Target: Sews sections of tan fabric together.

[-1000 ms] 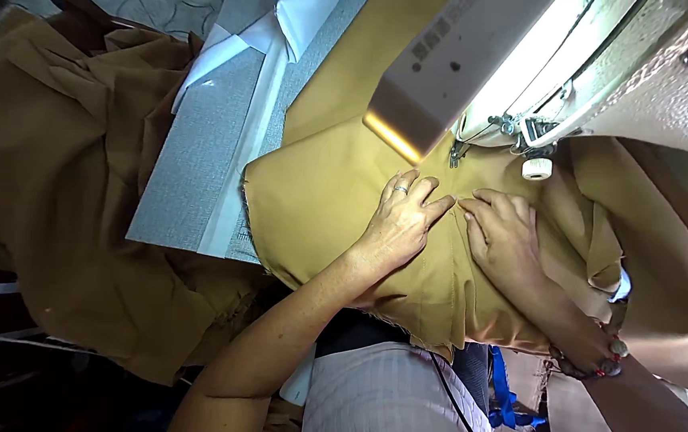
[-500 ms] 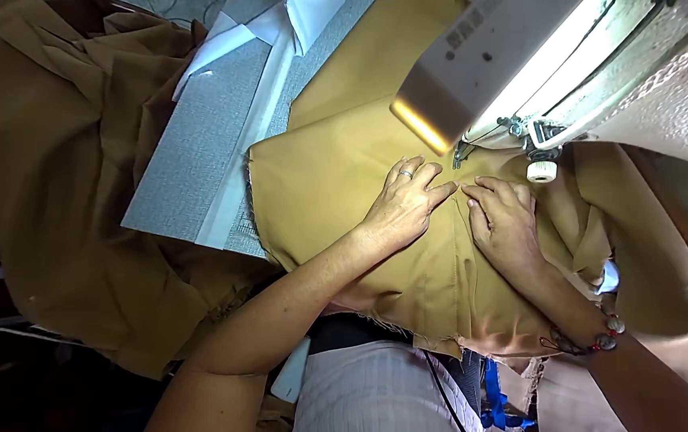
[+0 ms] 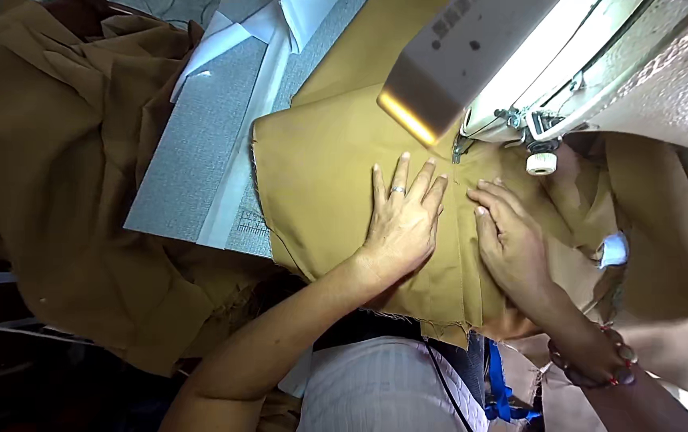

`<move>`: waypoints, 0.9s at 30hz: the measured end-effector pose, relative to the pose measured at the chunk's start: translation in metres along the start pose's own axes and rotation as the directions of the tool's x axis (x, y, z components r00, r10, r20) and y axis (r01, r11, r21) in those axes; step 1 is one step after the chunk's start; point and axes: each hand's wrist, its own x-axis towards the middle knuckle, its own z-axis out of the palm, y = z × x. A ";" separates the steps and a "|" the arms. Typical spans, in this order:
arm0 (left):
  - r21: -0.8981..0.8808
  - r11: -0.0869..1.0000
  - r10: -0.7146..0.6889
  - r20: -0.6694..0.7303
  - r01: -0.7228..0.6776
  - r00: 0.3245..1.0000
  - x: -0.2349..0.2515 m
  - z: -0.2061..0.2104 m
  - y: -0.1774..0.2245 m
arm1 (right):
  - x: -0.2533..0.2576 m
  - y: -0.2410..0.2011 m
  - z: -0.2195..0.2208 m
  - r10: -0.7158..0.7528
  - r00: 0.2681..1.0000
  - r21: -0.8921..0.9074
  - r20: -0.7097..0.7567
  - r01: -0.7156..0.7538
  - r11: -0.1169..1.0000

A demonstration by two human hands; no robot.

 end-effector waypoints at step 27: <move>-0.154 0.972 0.180 0.018 -0.175 0.984 0.012 0.005 -0.027 | 0.023 0.031 0.002 -0.276 0.952 -0.174 0.135 0.297 0.939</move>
